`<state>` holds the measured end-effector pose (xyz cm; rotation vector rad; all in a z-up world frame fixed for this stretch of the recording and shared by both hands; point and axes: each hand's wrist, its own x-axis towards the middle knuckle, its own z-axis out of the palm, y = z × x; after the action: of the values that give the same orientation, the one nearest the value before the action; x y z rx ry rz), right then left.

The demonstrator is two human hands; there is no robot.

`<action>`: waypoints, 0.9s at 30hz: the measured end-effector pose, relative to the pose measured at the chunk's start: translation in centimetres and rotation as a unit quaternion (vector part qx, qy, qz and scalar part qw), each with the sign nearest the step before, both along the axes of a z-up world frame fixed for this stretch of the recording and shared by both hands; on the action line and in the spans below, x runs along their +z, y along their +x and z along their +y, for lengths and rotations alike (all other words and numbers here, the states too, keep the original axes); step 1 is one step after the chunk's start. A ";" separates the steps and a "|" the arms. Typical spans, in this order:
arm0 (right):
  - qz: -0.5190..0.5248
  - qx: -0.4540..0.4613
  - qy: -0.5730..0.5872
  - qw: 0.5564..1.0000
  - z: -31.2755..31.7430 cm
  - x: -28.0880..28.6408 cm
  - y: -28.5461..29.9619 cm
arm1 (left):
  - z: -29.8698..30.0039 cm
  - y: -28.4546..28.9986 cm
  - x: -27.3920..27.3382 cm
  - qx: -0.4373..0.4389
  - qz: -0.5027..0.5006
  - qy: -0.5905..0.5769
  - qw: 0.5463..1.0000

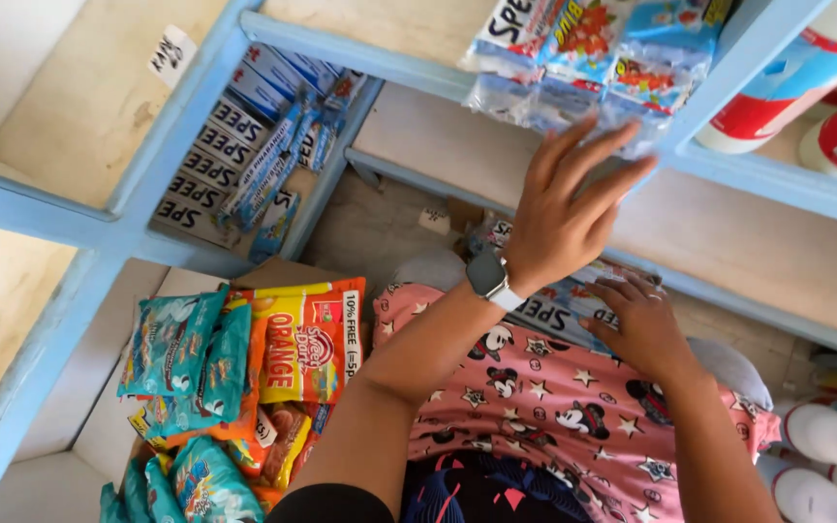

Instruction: Organizing and stacking bars of laundry detergent on a low shelf.

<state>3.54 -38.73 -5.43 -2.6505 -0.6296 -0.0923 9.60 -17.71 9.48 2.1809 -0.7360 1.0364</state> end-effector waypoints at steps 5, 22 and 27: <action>0.244 0.012 -0.174 0.954 0.3 -2.9 -0.1 | 2.3 0.9 -13.4 -0.069 0.155 -0.030 0.985; 0.309 -0.050 -0.294 0.903 0.0 -8.3 -0.2 | 7.9 8.4 -35.0 0.118 0.705 0.259 0.649; 0.322 -0.151 -0.321 0.878 -3.7 -11.3 2.5 | 7.4 8.9 -32.3 0.106 0.750 0.215 0.616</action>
<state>6.04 -42.44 -16.78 -3.0831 0.0051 1.0393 18.48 -10.29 -22.83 2.5336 0.1690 -1.1431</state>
